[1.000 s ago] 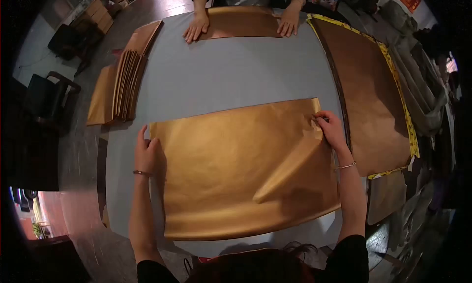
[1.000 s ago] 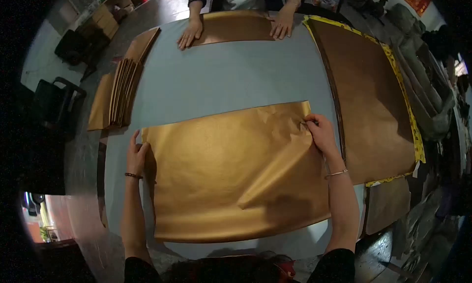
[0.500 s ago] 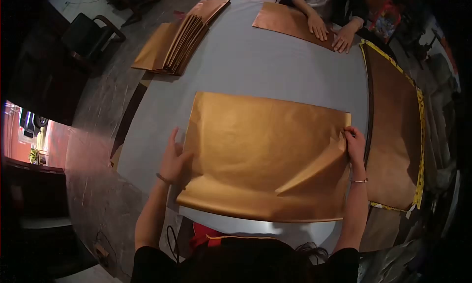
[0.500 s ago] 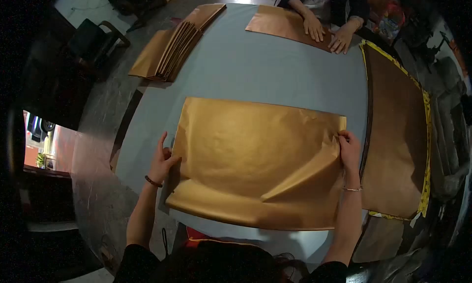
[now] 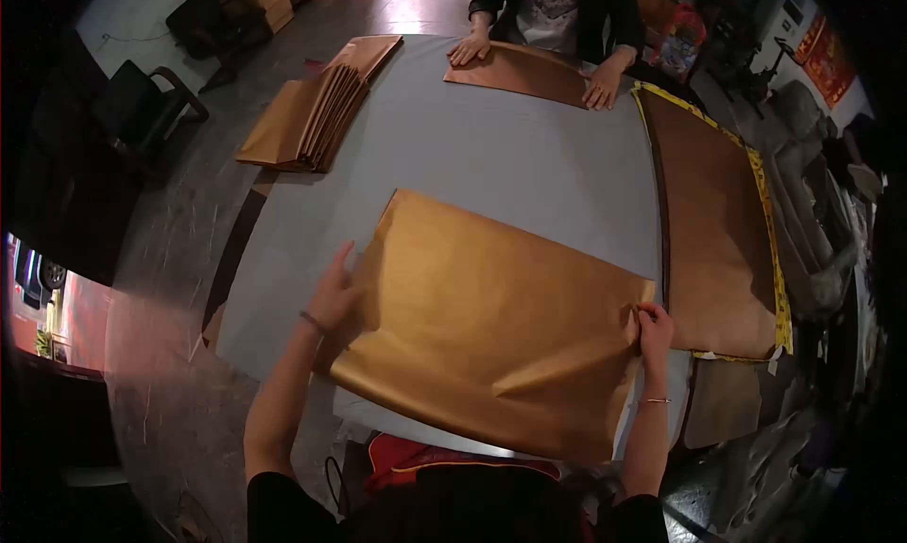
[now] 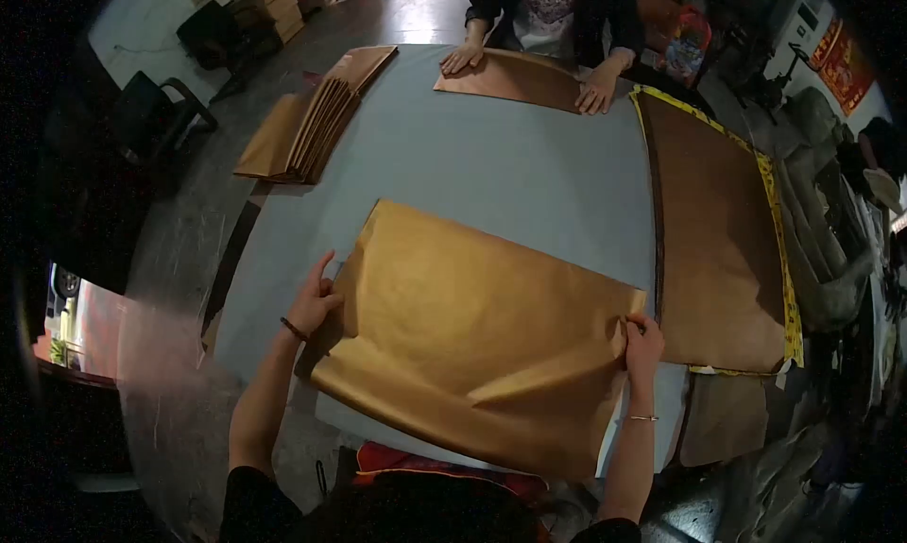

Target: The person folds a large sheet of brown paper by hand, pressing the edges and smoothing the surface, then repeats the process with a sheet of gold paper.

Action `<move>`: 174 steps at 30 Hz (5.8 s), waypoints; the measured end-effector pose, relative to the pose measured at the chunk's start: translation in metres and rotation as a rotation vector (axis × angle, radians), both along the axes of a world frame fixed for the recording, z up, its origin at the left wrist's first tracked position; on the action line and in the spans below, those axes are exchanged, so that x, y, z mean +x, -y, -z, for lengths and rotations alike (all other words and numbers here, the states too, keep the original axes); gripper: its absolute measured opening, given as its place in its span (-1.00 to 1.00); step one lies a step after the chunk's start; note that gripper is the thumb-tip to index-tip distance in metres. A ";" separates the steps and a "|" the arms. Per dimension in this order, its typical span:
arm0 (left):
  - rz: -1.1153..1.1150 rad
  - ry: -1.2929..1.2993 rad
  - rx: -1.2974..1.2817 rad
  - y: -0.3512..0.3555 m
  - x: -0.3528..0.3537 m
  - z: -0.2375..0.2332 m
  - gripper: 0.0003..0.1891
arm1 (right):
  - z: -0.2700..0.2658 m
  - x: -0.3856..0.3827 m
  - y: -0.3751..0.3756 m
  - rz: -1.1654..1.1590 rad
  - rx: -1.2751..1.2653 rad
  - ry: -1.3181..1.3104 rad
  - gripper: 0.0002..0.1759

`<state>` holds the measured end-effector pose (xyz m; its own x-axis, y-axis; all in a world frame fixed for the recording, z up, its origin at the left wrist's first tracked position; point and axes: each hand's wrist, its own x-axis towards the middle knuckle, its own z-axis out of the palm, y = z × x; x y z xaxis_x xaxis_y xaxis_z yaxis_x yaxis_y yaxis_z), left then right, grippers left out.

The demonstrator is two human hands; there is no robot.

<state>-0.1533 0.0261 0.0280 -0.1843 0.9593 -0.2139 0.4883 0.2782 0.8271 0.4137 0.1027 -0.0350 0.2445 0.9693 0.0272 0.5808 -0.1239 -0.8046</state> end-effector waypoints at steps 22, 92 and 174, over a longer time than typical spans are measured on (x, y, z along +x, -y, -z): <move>-0.039 0.066 -0.086 0.138 -0.016 -0.009 -0.12 | 0.017 0.024 -0.019 -0.010 -0.058 -0.012 -0.69; -0.181 0.139 0.177 -0.128 -0.031 0.069 -0.89 | -0.018 -0.006 -0.028 0.102 0.027 -0.338 -0.63; -0.284 -0.242 0.153 -0.111 0.002 0.036 -0.55 | -0.012 -0.033 -0.024 0.098 0.212 0.237 -0.75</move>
<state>-0.1516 0.1372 -0.0080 -0.4745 0.8802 0.0099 0.5955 0.3128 0.7399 0.3809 0.1270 -0.0229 0.2987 0.9083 0.2928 0.7486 -0.0328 -0.6622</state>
